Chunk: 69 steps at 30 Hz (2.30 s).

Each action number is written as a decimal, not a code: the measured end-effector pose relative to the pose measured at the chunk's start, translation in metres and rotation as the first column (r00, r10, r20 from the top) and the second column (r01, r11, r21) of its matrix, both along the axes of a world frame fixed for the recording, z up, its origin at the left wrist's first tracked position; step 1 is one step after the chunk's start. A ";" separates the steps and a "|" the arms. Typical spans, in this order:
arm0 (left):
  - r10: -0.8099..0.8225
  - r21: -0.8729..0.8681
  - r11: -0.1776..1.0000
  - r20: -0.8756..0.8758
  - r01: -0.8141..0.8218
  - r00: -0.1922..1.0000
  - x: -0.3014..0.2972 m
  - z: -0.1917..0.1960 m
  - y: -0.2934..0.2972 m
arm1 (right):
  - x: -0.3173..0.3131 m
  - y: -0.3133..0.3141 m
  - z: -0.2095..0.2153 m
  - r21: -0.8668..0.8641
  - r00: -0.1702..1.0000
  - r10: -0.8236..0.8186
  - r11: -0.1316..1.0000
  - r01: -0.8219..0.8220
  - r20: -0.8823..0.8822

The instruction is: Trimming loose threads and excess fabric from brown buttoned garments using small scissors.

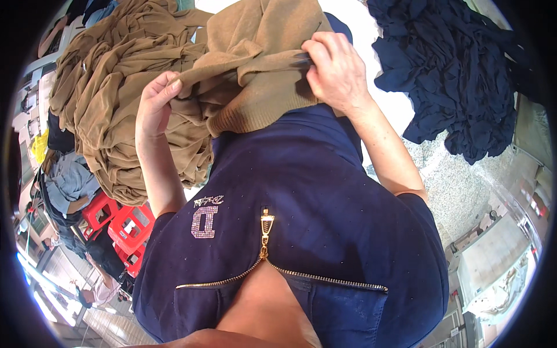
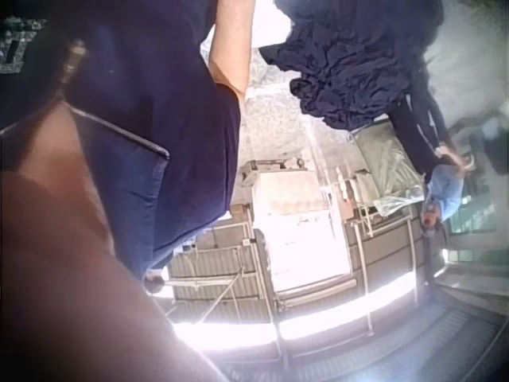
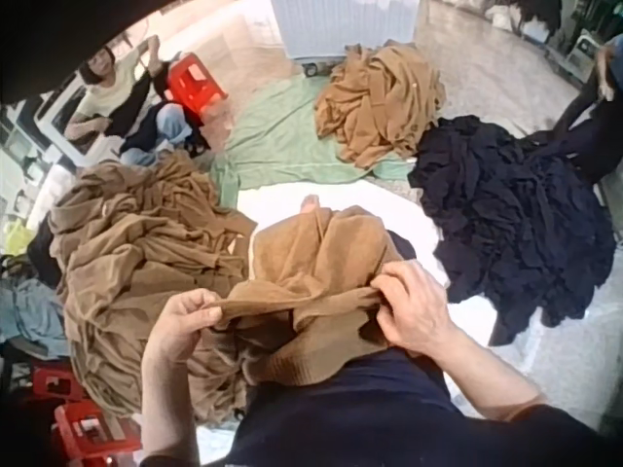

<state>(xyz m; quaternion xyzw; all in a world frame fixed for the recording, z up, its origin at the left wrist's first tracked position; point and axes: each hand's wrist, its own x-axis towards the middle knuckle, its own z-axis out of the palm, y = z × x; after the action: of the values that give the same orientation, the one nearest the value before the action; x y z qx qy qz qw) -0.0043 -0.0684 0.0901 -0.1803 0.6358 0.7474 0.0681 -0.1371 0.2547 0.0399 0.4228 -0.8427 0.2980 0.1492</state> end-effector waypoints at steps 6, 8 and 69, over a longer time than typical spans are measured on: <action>-0.002 0.321 0.944 -0.235 0.080 0.972 -0.033 0.070 0.018 | -0.019 -0.004 0.019 -0.205 0.993 -0.120 0.972 0.113 -0.023; -0.002 0.274 0.960 -0.204 0.059 0.979 -0.054 0.078 0.029 | -0.033 -0.006 0.022 -0.021 0.962 -0.229 0.973 0.229 -0.146; -0.412 -0.781 0.489 -0.599 -0.388 0.687 -0.051 -0.005 0.086 | -0.001 -0.078 0.029 -0.521 0.823 0.369 0.847 -0.107 0.431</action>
<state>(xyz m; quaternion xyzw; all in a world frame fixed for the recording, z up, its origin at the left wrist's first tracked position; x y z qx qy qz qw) -0.0556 0.0178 0.0847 0.1281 0.8935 0.3227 -0.2847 -0.1377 0.1771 0.0688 0.3826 -0.6903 0.6136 -0.0230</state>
